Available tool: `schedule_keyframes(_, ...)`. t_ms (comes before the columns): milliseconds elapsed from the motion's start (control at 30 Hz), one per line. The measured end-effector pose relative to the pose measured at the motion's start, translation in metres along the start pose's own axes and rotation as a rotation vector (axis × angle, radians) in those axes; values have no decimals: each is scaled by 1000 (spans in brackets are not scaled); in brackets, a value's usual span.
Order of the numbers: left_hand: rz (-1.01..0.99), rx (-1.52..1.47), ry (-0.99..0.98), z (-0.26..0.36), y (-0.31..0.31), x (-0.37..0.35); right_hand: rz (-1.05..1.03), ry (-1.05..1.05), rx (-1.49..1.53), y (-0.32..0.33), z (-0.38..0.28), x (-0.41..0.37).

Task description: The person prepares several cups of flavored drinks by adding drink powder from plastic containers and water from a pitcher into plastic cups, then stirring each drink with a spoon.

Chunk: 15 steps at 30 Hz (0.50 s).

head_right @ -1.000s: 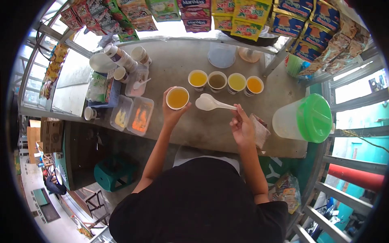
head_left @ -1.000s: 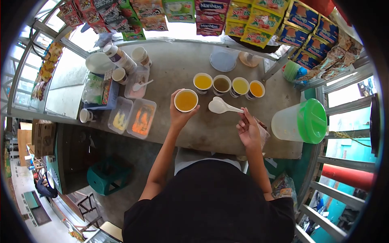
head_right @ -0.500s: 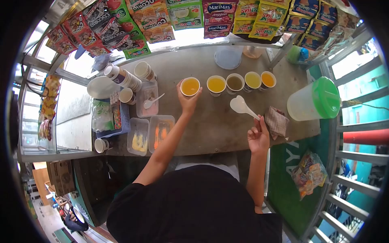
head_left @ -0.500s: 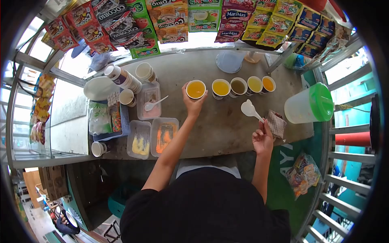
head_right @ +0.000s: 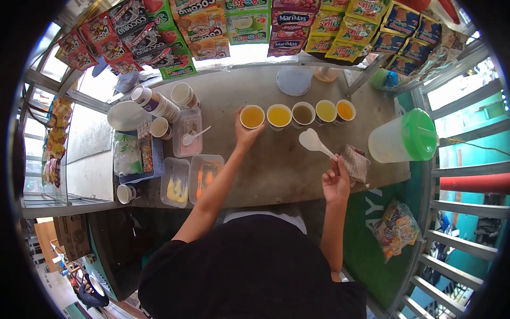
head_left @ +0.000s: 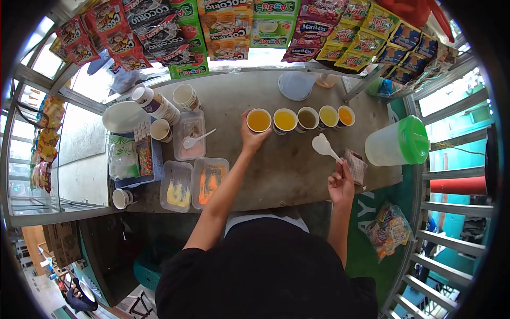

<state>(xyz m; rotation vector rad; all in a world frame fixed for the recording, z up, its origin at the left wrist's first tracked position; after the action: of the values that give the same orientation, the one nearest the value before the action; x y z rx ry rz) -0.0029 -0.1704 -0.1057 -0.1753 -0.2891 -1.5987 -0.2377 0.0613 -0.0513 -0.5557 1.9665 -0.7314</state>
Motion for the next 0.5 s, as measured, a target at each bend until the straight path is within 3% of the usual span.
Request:
schedule_keyframes(200, 87, -12, 26, -5, -9, -9, -145, -85, -123, -76, 28, 5)
schedule_keyframes(300, 84, -153, 51, -11, -11, -14, -215, -122, -215, -124, 60, 7)
schedule_keyframes(433, 242, 37, 44, 3, 0, -33, -484, -314, -365, -198, 131, 7)
schedule_keyframes(500, 281, -75, 92, 17, 6, -51, -665, -387, -449, -239, 173, -4)
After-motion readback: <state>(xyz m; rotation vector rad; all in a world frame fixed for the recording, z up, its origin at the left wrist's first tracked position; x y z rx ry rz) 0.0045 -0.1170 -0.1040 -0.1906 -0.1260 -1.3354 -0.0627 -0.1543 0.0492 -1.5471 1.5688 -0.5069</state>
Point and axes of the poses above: each hand's wrist, its own x-axis towards the middle knuckle, its own y-axis out of the back of the hand, z = x × y, the point moved 4 cm from there along x, towards the middle knuckle, and after that the axes turned 8 degrees about x, right-handed, at the moved point
